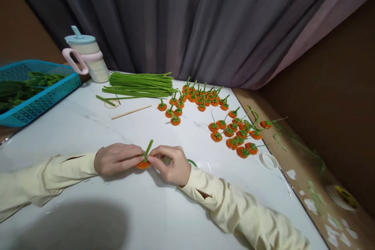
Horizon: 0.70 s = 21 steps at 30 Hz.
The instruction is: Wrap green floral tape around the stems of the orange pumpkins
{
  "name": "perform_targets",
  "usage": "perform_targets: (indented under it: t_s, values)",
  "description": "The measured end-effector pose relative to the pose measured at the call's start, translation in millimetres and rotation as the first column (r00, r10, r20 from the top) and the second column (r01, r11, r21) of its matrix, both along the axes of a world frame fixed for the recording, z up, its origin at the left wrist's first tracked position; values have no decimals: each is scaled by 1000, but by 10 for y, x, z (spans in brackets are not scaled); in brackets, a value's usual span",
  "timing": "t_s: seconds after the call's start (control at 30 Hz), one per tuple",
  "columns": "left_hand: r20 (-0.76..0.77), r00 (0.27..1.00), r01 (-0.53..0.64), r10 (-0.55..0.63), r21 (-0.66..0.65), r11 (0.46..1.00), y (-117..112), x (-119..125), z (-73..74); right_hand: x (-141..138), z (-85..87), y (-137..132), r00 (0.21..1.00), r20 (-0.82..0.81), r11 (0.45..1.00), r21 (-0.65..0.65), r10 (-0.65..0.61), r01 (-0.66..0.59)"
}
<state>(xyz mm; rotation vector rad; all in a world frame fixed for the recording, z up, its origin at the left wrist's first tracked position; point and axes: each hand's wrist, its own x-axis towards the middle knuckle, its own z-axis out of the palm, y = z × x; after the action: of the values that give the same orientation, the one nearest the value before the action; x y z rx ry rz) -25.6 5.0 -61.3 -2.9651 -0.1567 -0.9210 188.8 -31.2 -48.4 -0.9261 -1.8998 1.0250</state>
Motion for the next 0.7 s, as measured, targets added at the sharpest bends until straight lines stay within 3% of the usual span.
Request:
perform_targets:
  t_s: [0.37,0.6,0.7]
  values:
    - [10,1000,-21,21,14,1000,-16,48,-21,32,121,123,975,164,983,-132,151,-130]
    - [44,999,-30,28,62,998,-58,81,-27,43,141,24,952,289,995,-24,101,-98]
    - [30,999,-29,26,106,994,-55,90,-26,80,145,27,958,256,992,-48,127,-119]
